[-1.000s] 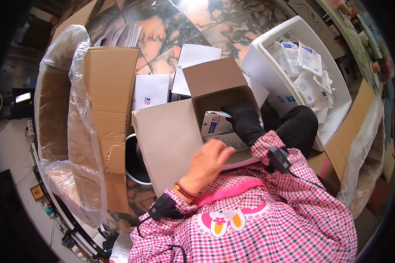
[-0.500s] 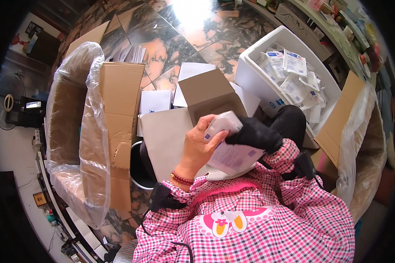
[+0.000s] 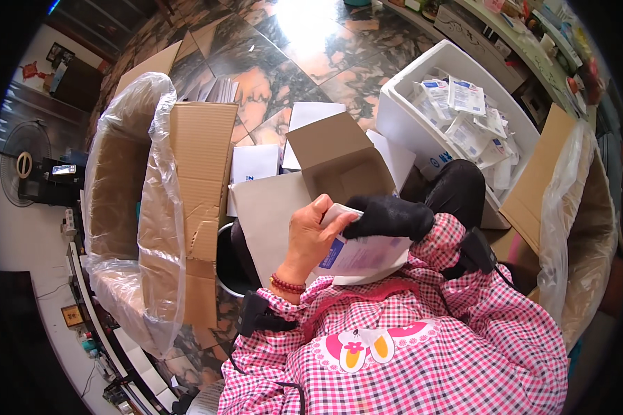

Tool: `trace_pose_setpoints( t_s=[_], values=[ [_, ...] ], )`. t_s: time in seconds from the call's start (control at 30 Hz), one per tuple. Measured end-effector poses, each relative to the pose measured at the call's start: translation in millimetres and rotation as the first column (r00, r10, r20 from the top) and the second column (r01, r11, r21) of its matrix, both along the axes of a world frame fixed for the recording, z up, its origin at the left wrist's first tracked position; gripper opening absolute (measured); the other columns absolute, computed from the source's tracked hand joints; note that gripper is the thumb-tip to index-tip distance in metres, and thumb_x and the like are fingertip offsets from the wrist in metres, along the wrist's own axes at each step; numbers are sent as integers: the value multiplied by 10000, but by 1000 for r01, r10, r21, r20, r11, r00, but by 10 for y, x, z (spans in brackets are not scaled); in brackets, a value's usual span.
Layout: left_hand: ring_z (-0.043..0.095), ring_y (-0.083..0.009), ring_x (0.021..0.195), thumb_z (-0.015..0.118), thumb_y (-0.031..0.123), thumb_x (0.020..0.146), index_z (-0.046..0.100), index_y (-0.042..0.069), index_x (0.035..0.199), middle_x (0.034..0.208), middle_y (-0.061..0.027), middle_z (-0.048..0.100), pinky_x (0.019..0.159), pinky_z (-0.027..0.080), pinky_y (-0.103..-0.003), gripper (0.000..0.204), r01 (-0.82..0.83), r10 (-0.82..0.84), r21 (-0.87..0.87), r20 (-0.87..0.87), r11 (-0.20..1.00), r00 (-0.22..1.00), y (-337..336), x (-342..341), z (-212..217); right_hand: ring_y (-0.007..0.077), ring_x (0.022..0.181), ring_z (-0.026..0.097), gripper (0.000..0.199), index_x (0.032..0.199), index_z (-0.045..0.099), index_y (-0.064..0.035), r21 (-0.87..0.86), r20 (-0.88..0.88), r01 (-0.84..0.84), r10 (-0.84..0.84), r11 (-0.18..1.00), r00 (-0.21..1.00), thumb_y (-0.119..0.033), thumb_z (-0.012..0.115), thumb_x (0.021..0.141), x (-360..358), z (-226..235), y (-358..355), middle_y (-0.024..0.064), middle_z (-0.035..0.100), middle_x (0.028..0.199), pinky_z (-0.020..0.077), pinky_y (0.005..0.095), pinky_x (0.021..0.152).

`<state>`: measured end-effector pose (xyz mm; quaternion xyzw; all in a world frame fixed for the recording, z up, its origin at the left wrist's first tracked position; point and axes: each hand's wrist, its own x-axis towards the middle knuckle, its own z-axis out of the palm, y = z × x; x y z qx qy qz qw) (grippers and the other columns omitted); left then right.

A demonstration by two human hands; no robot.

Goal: Sorting and packing green medical face masks into cardboard boxes.

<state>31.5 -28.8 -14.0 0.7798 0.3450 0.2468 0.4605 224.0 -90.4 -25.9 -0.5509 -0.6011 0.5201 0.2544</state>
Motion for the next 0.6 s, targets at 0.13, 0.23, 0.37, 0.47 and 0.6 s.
trace_pose_setpoints(
  t_s=[0.13, 0.23, 0.37, 0.47, 0.6],
  values=[
    [418, -114, 567, 717, 155, 909, 496, -8, 734, 606, -54, 470, 514, 373, -275, 326, 41, -41, -34, 16, 999, 999, -19, -13, -18, 328, 845, 681, 333, 1003, 696, -43, 254, 119, -18, -13, 967, 993, -343, 711, 859, -89, 49, -72, 168, 701, 910, 513, 391, 736],
    [351, -127, 584, 643, 124, 958, 497, -23, 761, 620, -60, 402, 521, 336, -291, 286, 109, -108, -5, 110, 994, 988, -30, 26, 29, 352, 837, 662, 273, 983, 688, -49, 319, 75, 18, -45, 948, 996, -306, 665, 896, -126, -94, -108, 180, 682, 889, 508, 398, 724],
    [337, -129, 596, 598, 105, 981, 508, -31, 778, 634, -69, 384, 534, 335, -301, 261, 143, -137, -56, 96, 988, 986, -1, -26, 43, 328, 774, 662, 255, 897, 699, -69, 419, 34, 124, -151, 900, 988, -320, 654, 889, -178, 113, -161, 148, 681, 829, 499, 416, 688],
    [406, -230, 541, 634, 142, 955, 506, -24, 763, 632, -143, 449, 519, 365, -348, 284, 58, -60, 30, 76, 998, 995, -44, 37, 51, 304, 744, 667, 188, 834, 700, -110, 491, 419, -22, -214, 871, 882, -283, 649, 889, -216, 223, -187, 111, 686, 795, 499, 410, 670],
    [362, -194, 525, 631, 143, 962, 499, -6, 736, 604, -151, 416, 507, 346, -351, 301, -82, 93, -141, 77, 987, 993, -121, 96, -87, 287, 712, 668, 122, 788, 702, -171, 608, 578, -205, -251, 767, 776, -254, 662, 868, -232, 285, -228, 78, 686, 755, 495, 402, 650]
  ],
)
